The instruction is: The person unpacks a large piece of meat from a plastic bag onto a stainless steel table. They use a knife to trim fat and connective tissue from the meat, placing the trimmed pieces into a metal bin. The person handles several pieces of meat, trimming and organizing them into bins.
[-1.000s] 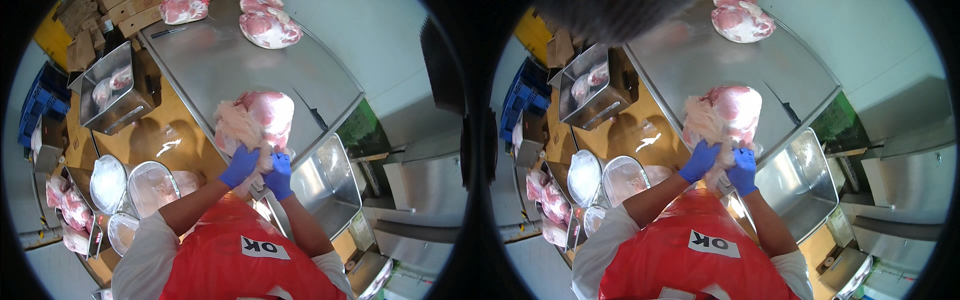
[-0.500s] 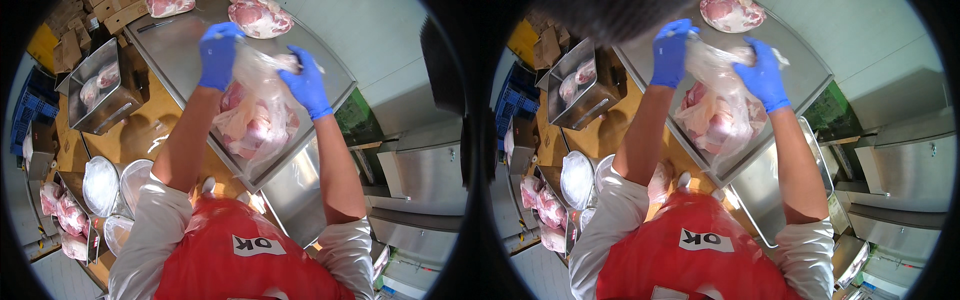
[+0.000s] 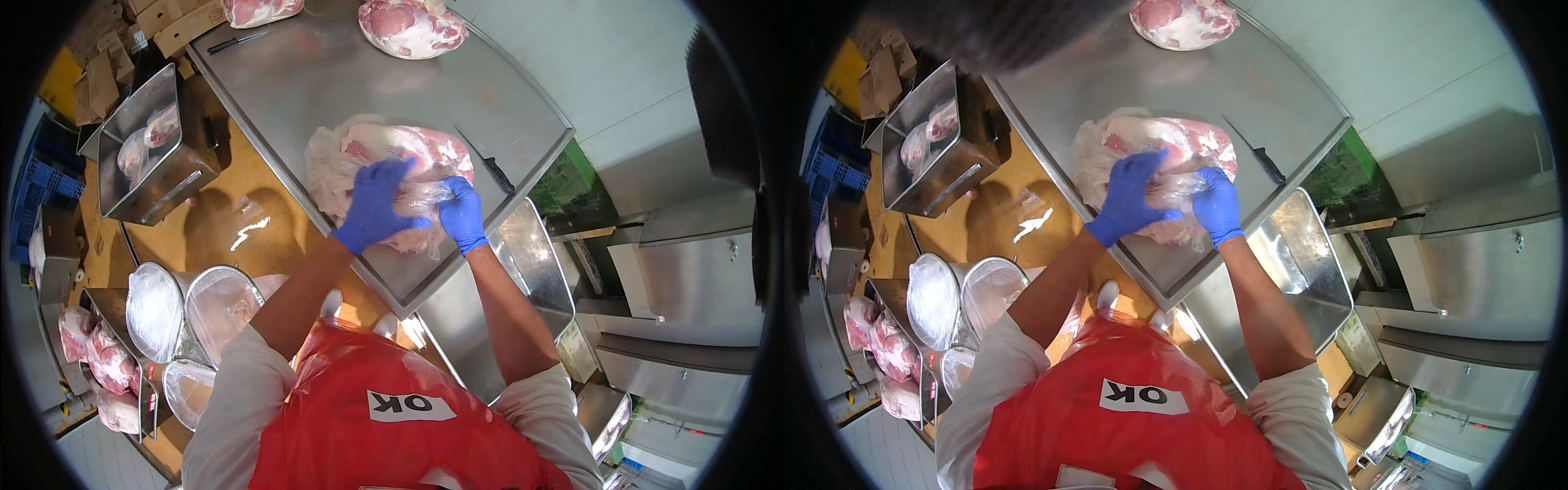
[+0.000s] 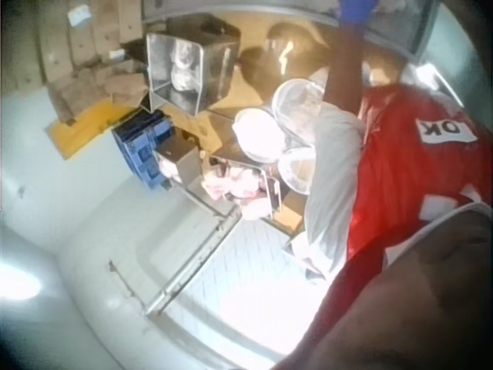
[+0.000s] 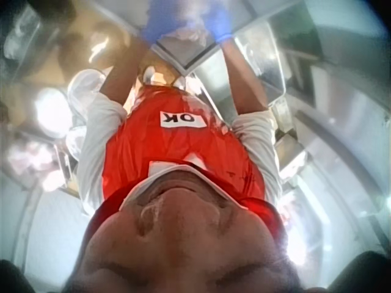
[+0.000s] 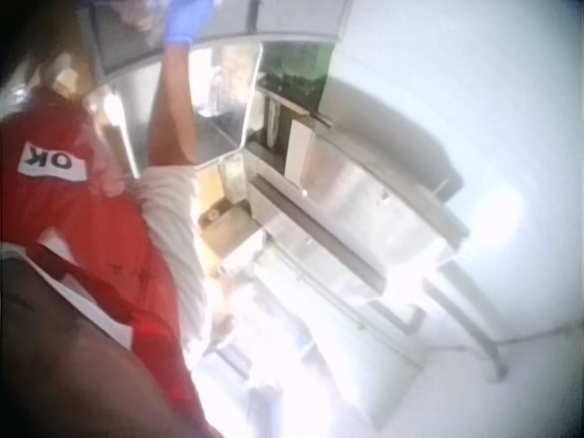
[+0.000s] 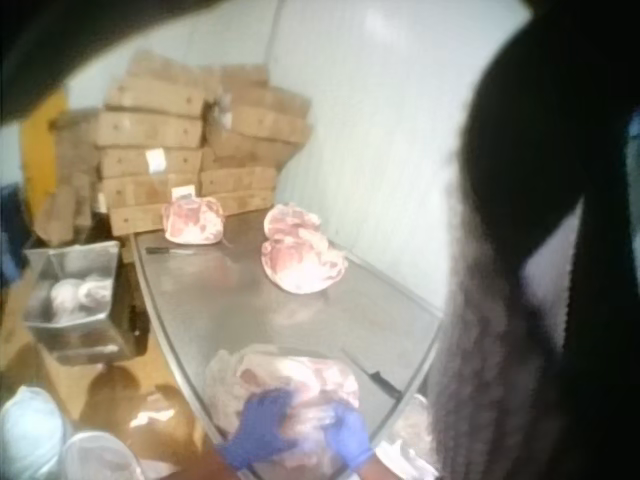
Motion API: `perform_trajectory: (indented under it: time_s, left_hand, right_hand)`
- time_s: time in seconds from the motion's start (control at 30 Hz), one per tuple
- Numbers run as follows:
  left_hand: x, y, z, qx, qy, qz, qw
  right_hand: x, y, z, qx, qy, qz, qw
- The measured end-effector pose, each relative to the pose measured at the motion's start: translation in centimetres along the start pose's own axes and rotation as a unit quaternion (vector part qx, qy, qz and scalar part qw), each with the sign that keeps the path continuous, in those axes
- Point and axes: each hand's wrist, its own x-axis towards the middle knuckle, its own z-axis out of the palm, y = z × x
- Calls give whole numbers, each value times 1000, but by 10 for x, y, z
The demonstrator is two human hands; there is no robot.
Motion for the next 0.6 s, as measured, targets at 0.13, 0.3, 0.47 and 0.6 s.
perform_trajectory:
  time_s: [0.13, 0.3, 0.47, 0.6]
  left_hand:
    - [6, 32, 13, 217, -54, -1, 975]
    - [4, 14, 54, 229, 19, -31, 973]
    - [7, -24, 52, 62, 10, -18, 998]
    - [24, -9, 39, -11, -32, -45, 998]
  right_hand:
    - [5, -21, 2, 115, 7, 79, 990]
    - [7, -38, -6, 126, -54, 99, 986]
    - [-11, -50, -37, 275, 47, 72, 958]
    - [-70, -16, -20, 8, -67, 141, 988]
